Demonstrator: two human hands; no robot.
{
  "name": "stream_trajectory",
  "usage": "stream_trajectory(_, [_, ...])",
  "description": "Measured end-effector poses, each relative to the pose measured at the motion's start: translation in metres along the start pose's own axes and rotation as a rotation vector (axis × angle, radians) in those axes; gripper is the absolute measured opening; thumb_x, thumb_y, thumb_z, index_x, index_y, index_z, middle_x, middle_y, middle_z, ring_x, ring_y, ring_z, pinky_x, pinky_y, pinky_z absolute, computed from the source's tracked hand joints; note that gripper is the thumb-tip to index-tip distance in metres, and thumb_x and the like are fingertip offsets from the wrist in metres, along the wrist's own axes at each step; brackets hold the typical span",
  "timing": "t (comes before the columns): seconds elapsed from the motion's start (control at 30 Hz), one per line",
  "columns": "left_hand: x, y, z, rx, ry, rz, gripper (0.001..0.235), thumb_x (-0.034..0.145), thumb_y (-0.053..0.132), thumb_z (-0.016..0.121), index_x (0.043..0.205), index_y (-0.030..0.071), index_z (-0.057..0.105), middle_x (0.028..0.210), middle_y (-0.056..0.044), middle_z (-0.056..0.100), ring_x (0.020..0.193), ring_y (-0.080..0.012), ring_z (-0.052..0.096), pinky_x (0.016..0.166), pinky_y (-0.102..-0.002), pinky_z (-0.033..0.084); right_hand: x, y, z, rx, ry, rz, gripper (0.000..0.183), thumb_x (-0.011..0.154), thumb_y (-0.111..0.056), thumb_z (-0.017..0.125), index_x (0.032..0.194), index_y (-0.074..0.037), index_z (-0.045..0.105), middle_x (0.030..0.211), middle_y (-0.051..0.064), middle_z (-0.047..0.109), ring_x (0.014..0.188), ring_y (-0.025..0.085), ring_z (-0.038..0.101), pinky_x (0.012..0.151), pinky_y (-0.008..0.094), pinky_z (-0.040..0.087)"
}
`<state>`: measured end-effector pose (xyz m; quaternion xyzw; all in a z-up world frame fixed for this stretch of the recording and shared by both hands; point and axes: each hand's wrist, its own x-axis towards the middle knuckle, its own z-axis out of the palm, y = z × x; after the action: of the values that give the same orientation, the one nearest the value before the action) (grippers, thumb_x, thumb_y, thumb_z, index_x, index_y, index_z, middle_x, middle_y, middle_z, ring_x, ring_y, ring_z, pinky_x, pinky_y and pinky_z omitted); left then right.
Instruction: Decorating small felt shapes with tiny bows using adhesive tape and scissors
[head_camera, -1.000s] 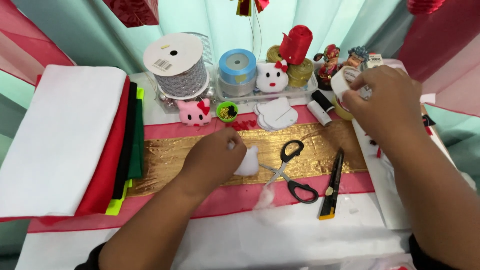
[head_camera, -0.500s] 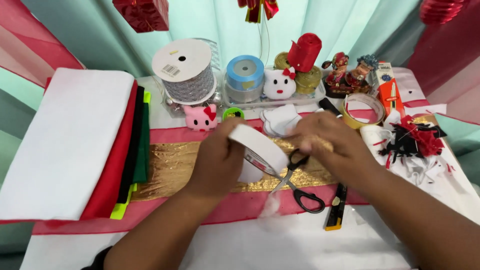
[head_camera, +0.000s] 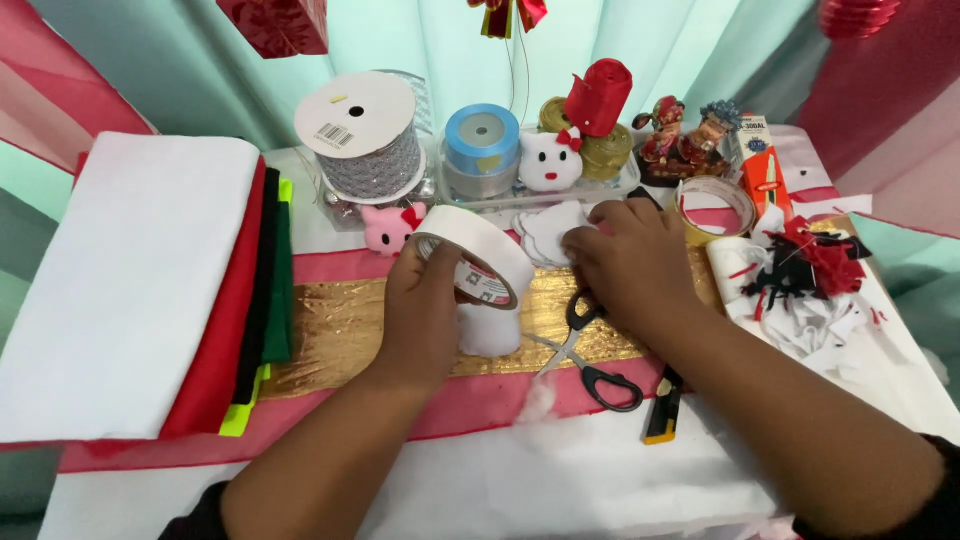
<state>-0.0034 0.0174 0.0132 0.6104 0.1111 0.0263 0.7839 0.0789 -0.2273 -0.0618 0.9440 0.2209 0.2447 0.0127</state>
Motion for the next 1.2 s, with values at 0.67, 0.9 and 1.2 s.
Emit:
stream_trajectory(0.67, [0.013,-0.017,-0.006,-0.157,0.073,-0.031,0.015,0.097,0.015,0.057,0.107,0.005,0.063,0.094,-0.016,0.071,0.084,-0.0252,0.071,0.073,-0.040,0.061,0.021,0.016,-0.081,0.932,0.111,0.654,0.009,0.102,-0.027,0.064,0.111,-0.023,0.065,0.090,-0.003,0.069,0.083,0.013,0.062,0.069,0.029,0.050])
stream_trajectory(0.9, [0.016,-0.018,-0.008,-0.086,0.048,-0.084,0.020,0.100,0.018,0.055,0.113,0.004,0.062,0.097,-0.015,0.072,0.084,-0.0242,0.072,0.072,-0.036,0.059,0.062,0.032,-0.104,1.175,0.227,0.644,0.012,0.104,-0.014,0.058,0.114,-0.010,0.065,0.085,0.008,0.069,0.071,0.011,0.067,0.061,0.022,0.054])
stream_trajectory(1.2, [-0.010,0.024,0.010,-0.008,0.076,-0.197,0.024,0.099,0.022,0.058,0.116,0.006,0.063,0.101,-0.014,0.069,0.088,-0.0250,0.067,0.075,-0.033,0.051,0.079,0.029,-0.079,1.151,0.245,0.667,0.011,0.097,-0.012,0.058,0.107,-0.009,0.063,0.087,0.007,0.073,0.081,0.010,0.071,0.068,0.020,0.054])
